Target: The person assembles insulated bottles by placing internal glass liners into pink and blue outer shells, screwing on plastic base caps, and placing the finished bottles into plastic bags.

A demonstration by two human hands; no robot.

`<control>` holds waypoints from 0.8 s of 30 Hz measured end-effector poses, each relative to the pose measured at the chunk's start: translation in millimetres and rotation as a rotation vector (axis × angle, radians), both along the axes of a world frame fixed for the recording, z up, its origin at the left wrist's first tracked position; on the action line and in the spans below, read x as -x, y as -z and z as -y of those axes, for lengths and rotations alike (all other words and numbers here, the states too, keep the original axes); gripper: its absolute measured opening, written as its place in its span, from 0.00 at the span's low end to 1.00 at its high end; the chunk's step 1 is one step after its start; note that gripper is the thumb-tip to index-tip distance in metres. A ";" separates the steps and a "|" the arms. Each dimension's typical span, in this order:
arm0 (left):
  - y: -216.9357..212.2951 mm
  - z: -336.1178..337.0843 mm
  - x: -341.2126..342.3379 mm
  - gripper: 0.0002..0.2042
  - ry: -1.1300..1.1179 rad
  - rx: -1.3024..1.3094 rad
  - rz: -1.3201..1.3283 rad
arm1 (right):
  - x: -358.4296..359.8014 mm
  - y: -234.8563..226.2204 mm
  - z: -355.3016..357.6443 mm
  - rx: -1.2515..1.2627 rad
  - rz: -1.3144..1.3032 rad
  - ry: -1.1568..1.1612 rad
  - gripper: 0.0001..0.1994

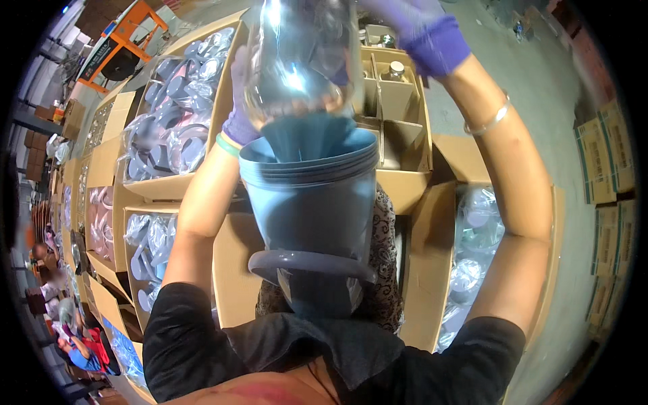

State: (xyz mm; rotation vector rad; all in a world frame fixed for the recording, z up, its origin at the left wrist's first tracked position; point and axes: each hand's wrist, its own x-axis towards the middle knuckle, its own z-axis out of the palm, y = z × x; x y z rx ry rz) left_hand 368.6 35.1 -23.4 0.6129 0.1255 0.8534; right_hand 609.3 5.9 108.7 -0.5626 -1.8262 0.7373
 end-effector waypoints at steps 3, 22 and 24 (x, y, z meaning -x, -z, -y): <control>22.4 22.2 25.9 0.41 -0.035 -0.448 -0.315 | -19.2 6.7 -49.8 -0.062 0.305 0.074 0.26; 138.6 -35.5 91.9 0.33 -0.439 -0.820 -1.578 | 48.8 20.5 32.4 0.218 1.055 -0.403 0.31; 138.1 -29.9 86.3 0.36 -0.170 -1.121 -1.738 | 52.3 15.5 30.9 0.275 1.102 -0.407 0.29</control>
